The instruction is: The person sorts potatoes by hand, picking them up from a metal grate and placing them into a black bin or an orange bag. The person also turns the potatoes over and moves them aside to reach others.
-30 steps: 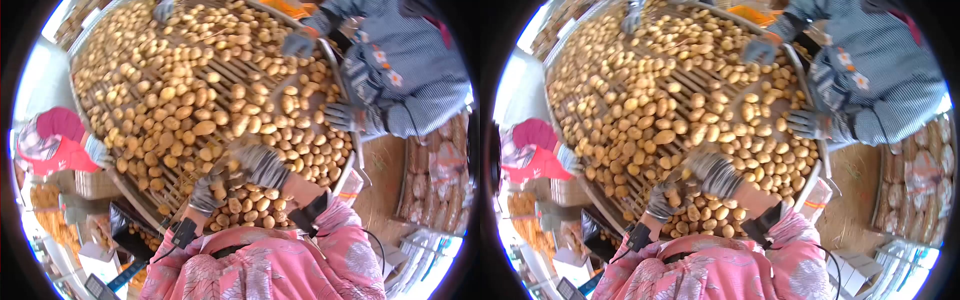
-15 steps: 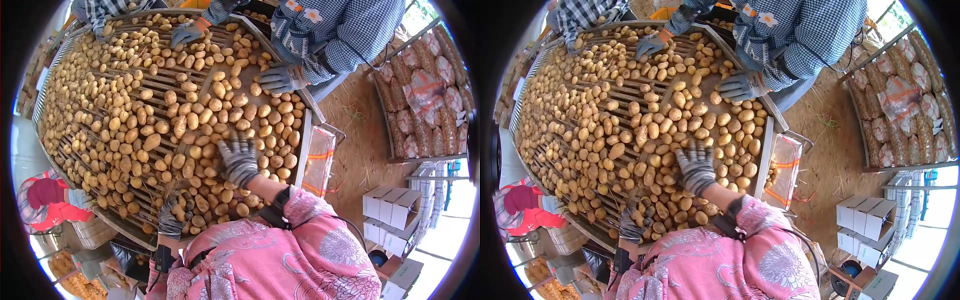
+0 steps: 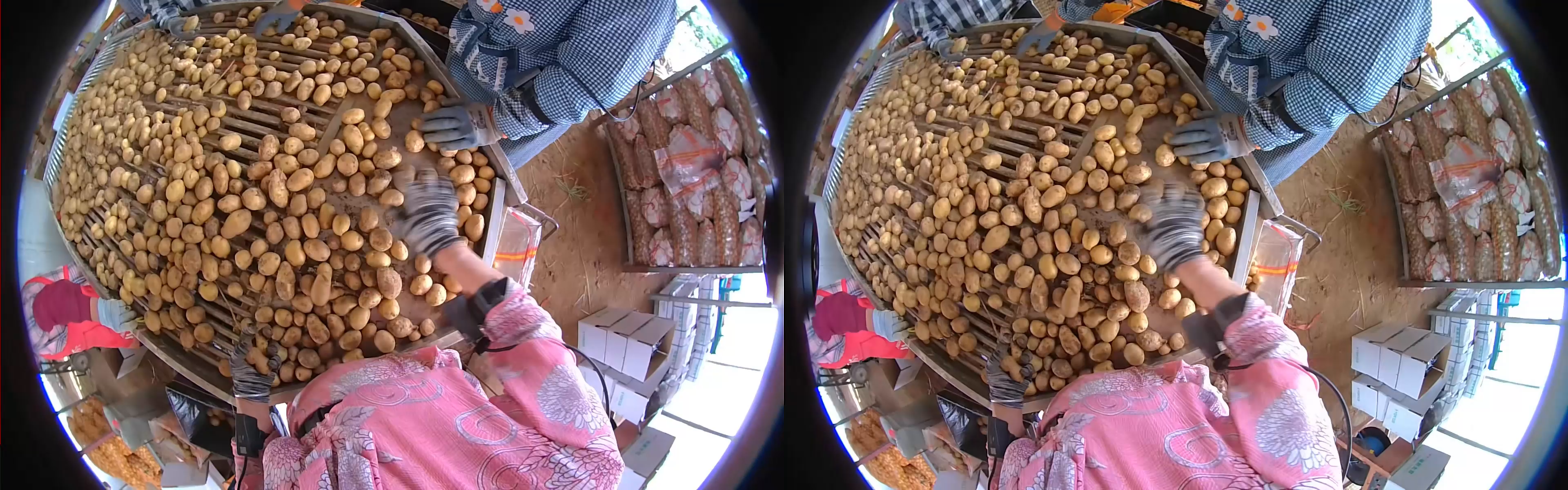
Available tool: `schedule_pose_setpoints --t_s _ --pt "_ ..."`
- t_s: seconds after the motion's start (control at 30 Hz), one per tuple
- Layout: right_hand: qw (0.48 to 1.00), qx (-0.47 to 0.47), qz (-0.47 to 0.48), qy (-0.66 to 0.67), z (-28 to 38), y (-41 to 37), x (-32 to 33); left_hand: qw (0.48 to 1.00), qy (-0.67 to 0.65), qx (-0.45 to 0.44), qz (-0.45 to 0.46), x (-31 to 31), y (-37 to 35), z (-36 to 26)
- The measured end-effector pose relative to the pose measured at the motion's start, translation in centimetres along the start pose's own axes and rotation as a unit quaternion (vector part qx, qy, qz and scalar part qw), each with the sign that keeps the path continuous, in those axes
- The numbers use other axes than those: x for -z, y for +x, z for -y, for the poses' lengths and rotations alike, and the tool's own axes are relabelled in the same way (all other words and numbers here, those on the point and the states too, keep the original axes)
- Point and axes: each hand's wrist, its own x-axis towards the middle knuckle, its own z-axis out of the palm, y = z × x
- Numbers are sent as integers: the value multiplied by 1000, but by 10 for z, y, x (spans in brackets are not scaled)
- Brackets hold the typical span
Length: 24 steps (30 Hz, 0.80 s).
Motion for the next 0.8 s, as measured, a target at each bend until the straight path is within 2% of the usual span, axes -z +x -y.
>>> schedule_pose_setpoints --t_s 0.03,0.1,0.17,0.27,0.33,0.37,0.43,0.47,0.5,0.53,0.57,0.6,0.63,0.67,0.7,0.77,0.8 --pt "926 -27 -124 -356 29 -17 42 1000 -1 2 0 -7 -3 0" --pt "934 -141 -52 -323 1 -12 46 998 -40 43 -20 -23 -10 1" --pt "917 -125 -64 -374 24 -20 21 999 -13 44 -14 -24 -1 3" --pt "951 44 35 -305 65 -43 -23 998 6 55 -29 -39 2 -2" --pt "955 121 59 -263 80 -64 -41 998 3 53 -42 -37 5 -3" --pt "956 120 60 -262 77 -66 -41 998 3 54 -43 -32 8 -3" --pt "958 187 99 -194 61 -75 -31 1000 -4 28 12 -23 11 -1" --pt "965 183 121 -147 55 -76 -12 999 -6 31 9 -28 6 -1" --pt "967 232 59 -90 35 -77 -2 999 -10 38 -10 -33 -1 -4" --pt "970 213 30 -114 28 -75 20 999 -14 44 -28 -37 -4 -4" --pt "958 218 -43 -182 5 -75 37 998 -18 45 -27 -31 0 -2" --pt "964 169 -104 -176 -5 -76 58 1000 -2 28 7 -18 6 -1" --pt "953 93 -100 -272 -22 -66 75 999 14 11 40 -10 7 1" --pt "957 -6 -131 -260 -39 -60 85 1000 1 24 -4 -35 -3 -4" --pt "954 -70 -105 -273 -21 -65 103 1000 -4 26 -12 -36 0 -4" --pt "939 -108 -9 -327 -27 -61 103 999 3 41 -8 -31 5 -4" --pt "931 -98 -4 -352 -23 -63 93 999 -7 50 -13 -30 7 -4"
